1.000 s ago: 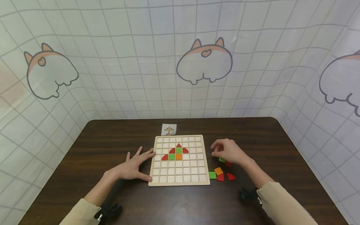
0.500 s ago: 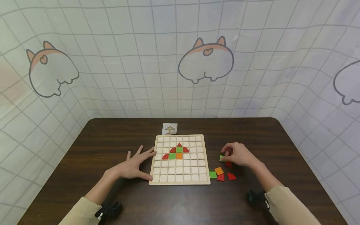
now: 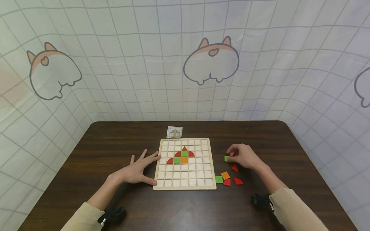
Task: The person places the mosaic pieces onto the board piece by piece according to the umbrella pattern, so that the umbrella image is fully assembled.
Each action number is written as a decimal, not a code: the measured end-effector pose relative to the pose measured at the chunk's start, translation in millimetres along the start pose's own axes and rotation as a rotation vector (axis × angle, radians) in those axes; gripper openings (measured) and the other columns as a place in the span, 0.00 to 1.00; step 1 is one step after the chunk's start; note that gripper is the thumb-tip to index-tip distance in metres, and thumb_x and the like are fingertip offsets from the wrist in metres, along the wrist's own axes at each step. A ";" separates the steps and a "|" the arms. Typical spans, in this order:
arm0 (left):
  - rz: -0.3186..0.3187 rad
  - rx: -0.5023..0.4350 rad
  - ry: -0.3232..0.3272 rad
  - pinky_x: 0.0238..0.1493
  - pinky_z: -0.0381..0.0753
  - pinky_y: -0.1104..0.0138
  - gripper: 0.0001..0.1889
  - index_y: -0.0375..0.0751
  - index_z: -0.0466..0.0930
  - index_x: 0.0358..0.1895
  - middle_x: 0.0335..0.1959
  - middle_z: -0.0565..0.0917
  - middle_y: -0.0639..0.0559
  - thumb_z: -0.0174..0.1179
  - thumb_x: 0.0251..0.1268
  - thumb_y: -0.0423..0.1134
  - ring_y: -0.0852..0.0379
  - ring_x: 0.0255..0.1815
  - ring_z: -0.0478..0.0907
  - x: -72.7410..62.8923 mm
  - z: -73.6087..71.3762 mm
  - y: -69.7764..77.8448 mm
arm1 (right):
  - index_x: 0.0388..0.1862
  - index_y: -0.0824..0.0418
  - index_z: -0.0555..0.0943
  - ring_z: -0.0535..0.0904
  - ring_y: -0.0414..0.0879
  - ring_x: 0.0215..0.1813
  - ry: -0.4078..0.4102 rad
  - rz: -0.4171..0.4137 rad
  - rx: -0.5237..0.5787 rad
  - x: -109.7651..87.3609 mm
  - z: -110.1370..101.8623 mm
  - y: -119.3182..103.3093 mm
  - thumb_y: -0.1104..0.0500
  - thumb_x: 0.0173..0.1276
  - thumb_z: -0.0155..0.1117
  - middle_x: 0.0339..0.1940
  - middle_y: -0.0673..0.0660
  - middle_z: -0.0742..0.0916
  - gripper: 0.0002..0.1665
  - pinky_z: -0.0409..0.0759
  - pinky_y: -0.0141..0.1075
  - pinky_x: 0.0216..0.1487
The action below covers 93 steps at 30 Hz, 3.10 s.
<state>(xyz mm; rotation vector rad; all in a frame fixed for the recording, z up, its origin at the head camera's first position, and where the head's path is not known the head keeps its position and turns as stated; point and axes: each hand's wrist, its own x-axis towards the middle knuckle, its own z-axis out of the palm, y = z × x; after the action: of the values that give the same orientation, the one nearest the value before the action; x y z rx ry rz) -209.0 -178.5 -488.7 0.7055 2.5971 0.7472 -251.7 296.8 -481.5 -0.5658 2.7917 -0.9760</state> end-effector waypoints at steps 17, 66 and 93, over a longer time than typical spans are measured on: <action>-0.009 0.005 0.000 0.64 0.20 0.25 0.54 0.52 0.57 0.83 0.85 0.47 0.50 0.74 0.56 0.63 0.35 0.82 0.26 0.8 1.0 0.4 | 0.47 0.64 0.86 0.73 0.42 0.28 -0.028 -0.041 0.010 -7.4 1.0 8.7 0.60 0.64 0.77 0.31 0.49 0.81 0.15 0.72 0.35 0.29; -0.015 0.002 -0.001 0.65 0.19 0.26 0.55 0.53 0.56 0.83 0.85 0.46 0.50 0.74 0.56 0.64 0.35 0.82 0.25 -0.7 1.5 -2.0 | 0.50 0.64 0.86 0.80 0.41 0.32 -0.061 -0.159 0.061 23.5 37.8 -56.7 0.62 0.66 0.75 0.32 0.46 0.86 0.14 0.80 0.35 0.34; 0.000 -0.003 0.005 0.64 0.20 0.25 0.54 0.52 0.57 0.83 0.85 0.47 0.50 0.75 0.56 0.63 0.35 0.82 0.26 -1.4 1.7 -1.3 | 0.46 0.64 0.86 0.77 0.38 0.31 -0.093 -0.255 0.036 45.6 74.6 -85.7 0.63 0.65 0.76 0.29 0.45 0.83 0.12 0.79 0.35 0.37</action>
<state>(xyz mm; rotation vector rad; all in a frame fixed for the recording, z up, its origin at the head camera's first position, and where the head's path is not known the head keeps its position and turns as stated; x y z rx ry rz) -207.6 -179.5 -490.6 0.7032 2.5996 0.7540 -249.6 174.4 -486.5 -0.9541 2.6597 -1.0125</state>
